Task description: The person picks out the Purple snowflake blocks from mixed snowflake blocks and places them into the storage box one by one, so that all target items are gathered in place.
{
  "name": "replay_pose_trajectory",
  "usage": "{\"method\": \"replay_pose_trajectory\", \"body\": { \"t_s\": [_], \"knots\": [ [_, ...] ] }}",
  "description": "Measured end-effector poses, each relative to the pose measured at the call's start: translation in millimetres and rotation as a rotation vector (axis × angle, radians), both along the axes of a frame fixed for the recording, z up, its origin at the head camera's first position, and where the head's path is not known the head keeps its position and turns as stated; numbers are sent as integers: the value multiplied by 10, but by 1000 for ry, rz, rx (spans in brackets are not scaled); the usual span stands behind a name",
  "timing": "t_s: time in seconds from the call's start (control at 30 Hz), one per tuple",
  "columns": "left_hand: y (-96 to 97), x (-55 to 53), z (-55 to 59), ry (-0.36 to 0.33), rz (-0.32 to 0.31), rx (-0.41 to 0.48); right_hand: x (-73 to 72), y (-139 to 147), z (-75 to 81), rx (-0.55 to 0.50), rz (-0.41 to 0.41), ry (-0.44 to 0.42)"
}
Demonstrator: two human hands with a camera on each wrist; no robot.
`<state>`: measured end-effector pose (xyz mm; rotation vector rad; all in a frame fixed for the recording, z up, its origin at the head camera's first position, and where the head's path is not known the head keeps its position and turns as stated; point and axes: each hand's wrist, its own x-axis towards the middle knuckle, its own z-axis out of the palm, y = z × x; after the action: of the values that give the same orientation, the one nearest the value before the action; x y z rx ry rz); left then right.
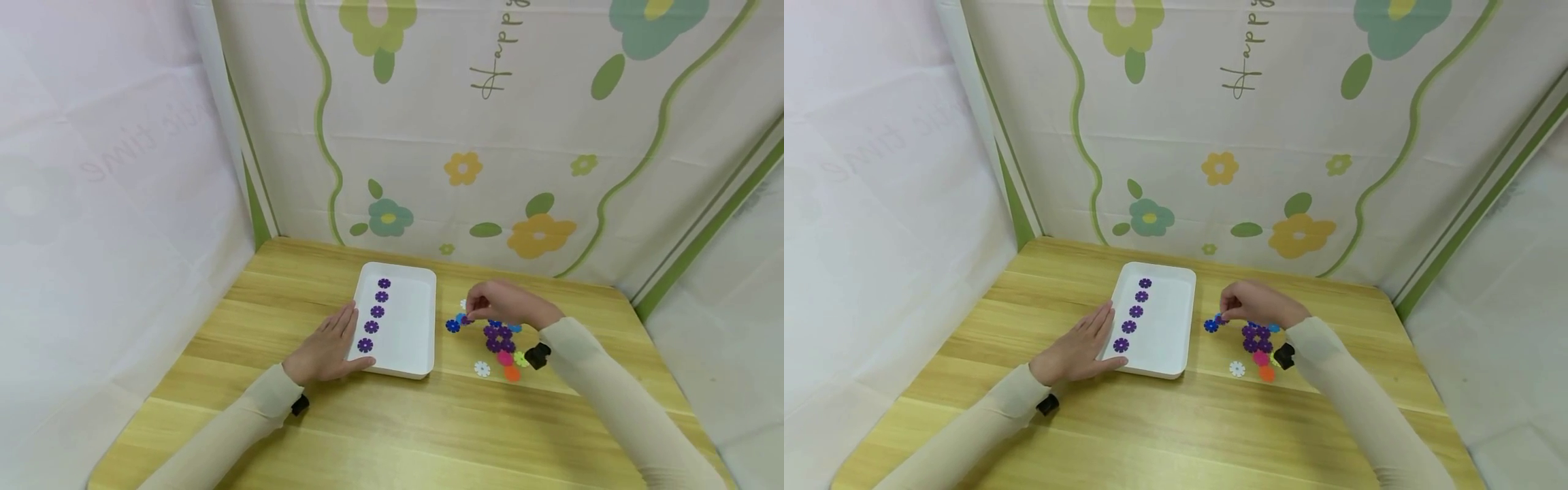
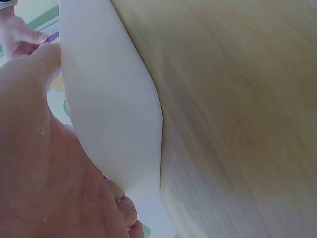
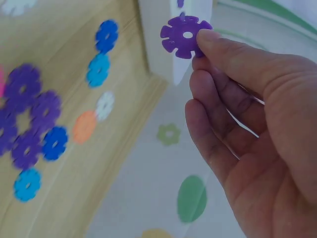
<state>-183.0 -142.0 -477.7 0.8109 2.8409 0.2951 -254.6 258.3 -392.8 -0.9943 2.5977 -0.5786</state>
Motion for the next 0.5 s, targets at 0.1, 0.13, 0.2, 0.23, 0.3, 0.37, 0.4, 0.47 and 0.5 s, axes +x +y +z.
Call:
{"method": "replay_pose_trajectory", "body": {
  "t_s": [0.1,0.13,0.2,0.23,0.3,0.37,0.4,0.47,0.5],
  "knots": [
    [-16,-8,-24,5,4,-1,-29,-236,46,3,45,1],
    [-22,-11,-34,8,5,5,-40,-312,54,6,62,2],
    [-33,-17,-52,19,4,10,-60,-461,61,17,91,3],
    [-38,-18,-59,22,3,14,-67,-532,60,22,108,2],
    [-42,-20,-72,31,0,31,-74,-666,51,31,128,-8],
    [-43,-27,-89,37,-1,41,-76,-795,27,41,143,-21],
    [-43,-35,-105,37,0,37,-76,-854,6,46,151,-29],
    [-41,-48,-134,33,3,37,-73,-962,-42,51,162,-48],
    [-40,-57,-154,31,6,28,-72,-1010,-72,55,166,-57]
  ]
}}
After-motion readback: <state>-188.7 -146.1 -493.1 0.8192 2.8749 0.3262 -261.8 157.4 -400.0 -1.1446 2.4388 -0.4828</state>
